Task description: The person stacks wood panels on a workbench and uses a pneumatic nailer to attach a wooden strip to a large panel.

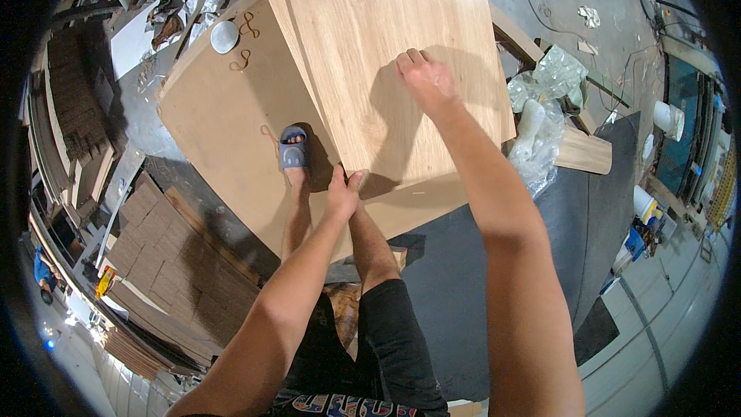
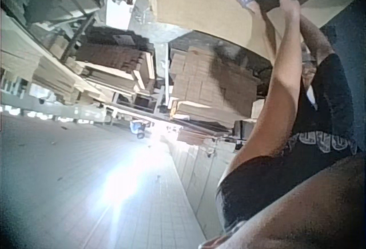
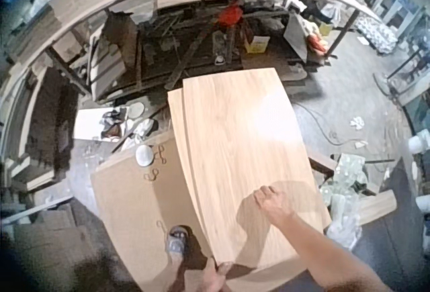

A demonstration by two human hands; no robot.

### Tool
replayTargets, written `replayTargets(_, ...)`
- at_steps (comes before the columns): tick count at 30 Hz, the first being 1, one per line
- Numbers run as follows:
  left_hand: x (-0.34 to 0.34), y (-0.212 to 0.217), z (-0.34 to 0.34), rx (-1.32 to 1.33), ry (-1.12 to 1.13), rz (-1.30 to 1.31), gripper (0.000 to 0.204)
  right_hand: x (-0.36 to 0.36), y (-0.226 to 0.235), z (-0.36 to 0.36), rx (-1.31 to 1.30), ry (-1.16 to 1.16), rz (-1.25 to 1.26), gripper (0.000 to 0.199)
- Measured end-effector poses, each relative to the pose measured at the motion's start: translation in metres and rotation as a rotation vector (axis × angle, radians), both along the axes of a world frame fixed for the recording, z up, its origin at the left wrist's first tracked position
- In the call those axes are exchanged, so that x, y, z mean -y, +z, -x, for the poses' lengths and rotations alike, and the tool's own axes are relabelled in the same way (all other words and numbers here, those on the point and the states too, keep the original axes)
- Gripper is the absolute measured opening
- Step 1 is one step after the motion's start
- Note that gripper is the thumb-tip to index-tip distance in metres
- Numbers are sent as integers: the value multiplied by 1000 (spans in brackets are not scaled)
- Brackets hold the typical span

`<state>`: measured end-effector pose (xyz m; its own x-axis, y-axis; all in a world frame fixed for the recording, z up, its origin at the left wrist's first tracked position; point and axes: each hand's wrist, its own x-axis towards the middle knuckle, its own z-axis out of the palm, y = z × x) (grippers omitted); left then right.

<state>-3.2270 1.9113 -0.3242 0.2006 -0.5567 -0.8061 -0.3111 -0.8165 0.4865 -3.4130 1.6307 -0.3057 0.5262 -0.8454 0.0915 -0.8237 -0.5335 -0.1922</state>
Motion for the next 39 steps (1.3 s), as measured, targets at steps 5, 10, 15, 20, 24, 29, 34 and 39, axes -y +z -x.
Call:
replayTargets(5,-7,-10,1,-11,42,10,49,2,-7,-2,-30,24,-84,11)
replayTargets(10,5,3,-1,-35,51,-24,42,5,-9,-1,20,-7,-150,10)
replayTargets(15,8,9,-3,-41,58,0,44,-1,1,12,230,-7,-157,14)
replayTargets(20,1,-1,-4,-41,49,13,52,6,11,7,150,20,-181,14)
replayTargets(24,2,-1,-4,-92,102,11,45,15,7,10,25,118,-185,8)
replayTargets(29,8,7,-3,-63,80,-21,42,18,4,5,-74,109,-285,12)
replayTargets(34,9,5,-5,-48,39,-64,42,26,2,-1,-119,28,-335,17)
replayTargets(39,4,0,-7,-45,27,-39,50,39,9,3,-48,-125,-464,16)
